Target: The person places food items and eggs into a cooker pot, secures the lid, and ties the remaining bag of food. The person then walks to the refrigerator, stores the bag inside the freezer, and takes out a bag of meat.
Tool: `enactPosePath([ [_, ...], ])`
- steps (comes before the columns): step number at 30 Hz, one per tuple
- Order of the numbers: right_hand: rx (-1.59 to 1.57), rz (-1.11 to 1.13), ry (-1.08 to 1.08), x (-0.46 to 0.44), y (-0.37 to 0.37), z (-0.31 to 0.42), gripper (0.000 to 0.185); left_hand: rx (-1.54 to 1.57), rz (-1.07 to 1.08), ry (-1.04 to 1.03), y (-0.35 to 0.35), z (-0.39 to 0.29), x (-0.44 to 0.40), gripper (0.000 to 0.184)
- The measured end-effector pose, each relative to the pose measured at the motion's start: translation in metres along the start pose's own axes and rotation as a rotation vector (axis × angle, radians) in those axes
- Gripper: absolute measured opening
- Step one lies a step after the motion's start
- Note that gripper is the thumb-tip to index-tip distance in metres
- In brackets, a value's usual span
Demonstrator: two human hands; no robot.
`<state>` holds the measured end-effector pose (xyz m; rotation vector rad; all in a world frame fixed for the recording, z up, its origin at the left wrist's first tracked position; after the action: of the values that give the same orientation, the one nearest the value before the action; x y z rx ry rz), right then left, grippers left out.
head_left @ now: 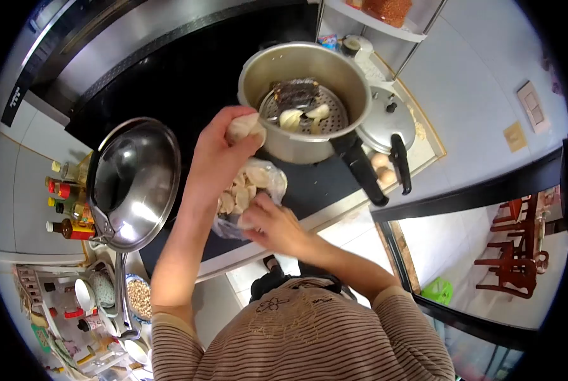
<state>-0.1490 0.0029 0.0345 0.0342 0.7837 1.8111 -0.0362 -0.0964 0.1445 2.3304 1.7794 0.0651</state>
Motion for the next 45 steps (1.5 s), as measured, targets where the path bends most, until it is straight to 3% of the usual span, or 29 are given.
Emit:
enactPosePath([
  [3,-0.013,-0.168,0.104,0.003,0.071,0.031,0.034,-0.267,0.193,-0.125,-0.028,-0.005,-0.055,0.034],
  [4,-0.003,-0.249,0.132,0.001,0.098,0.032,0.034,-0.186,0.336,-0.108,-0.039,0.006,-0.076,0.033],
  [5,0.12,-0.322,0.15,-0.005,0.131,0.032,0.032,-0.357,0.408,-0.13,-0.052,0.014,-0.095,0.033],
  [6,0.246,-0.392,0.167,-0.014,0.163,0.027,0.031,-0.495,0.512,0.014,-0.066,0.012,-0.107,0.033],
  [8,0.299,-0.406,0.033,-0.031,0.211,0.008,0.03,-0.82,0.739,-0.12,-0.091,0.042,-0.134,0.033],
  [12,0.401,0.002,-0.063,-0.075,0.247,-0.048,0.029,-1.024,0.744,-0.011,-0.111,0.055,-0.143,0.033],
  [14,0.473,0.275,-0.085,-0.099,0.243,-0.066,0.028,-1.042,0.725,-0.058,-0.113,0.053,-0.144,0.034],
  [17,0.574,0.665,-0.121,-0.124,0.228,-0.107,0.027,-1.068,0.71,0.079,-0.108,0.038,-0.141,0.034],
  [20,0.547,0.832,-0.245,-0.144,0.222,-0.116,0.026,-0.977,0.557,-0.011,-0.087,0.017,-0.128,0.032],
  [22,0.549,0.862,-0.271,-0.149,0.219,-0.121,0.026,-0.731,0.329,-0.132,-0.066,0.0,-0.104,0.026],
  [24,0.556,0.846,-0.254,-0.151,0.218,-0.122,0.026,-0.505,0.123,-0.099,-0.047,-0.017,-0.066,0.019],
  [26,0.567,0.823,-0.199,-0.152,0.217,-0.12,0.026,-0.361,-0.046,0.086,-0.029,-0.007,-0.023,0.011],
  [28,0.492,0.722,-0.112,-0.146,0.219,-0.127,0.026,-0.297,-0.102,0.2,-0.017,0.031,0.017,0.011],
  [29,0.506,0.705,-0.139,-0.145,0.216,-0.133,0.025,-0.294,-0.028,0.267,-0.01,0.049,0.035,0.013],
  [30,0.56,0.727,-0.204,-0.148,0.217,-0.123,0.023,-0.342,-0.032,0.379,-0.008,0.072,0.052,0.015],
  [32,0.588,0.582,-0.045,-0.149,0.219,-0.097,0.019,-0.725,-0.002,0.245,-0.007,0.117,0.083,0.016],
  [35,0.269,0.32,0.075,-0.124,0.217,-0.021,0.02,-0.808,-0.268,0.052,-0.008,0.166,0.106,0.021],
  [36,0.225,0.264,0.163,-0.106,0.209,0.0,0.018,-0.836,-0.344,0.079,-0.007,0.168,0.106,0.023],
  [37,0.059,0.286,0.119,-0.087,0.2,0.022,0.017,-0.863,-0.418,0.106,-0.007,0.169,0.104,0.025],
  [39,-0.071,0.282,0.337,-0.048,0.161,0.027,0.024,-0.906,-0.571,0.095,-0.006,0.177,0.101,0.029],
  [41,-0.146,0.313,0.296,-0.027,0.109,0.028,0.03,-0.969,-0.518,0.121,-0.002,0.181,0.098,0.034],
  [45,0.565,0.251,0.378,0.011,0.0,-0.038,0.022,-1.167,-0.421,0.132,0.001,0.185,0.103,0.05],
])
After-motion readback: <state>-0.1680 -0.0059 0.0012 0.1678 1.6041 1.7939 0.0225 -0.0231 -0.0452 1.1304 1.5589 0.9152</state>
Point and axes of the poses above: each hand's wrist, its own x-axis away from the middle knuckle, its own y-axis out of the back of the hand, z = x × y, the point moved 1 cm from there along -x, towards the middle knuckle, and after that the axes turned 4 degrees about -x, right-handed, at the moved point
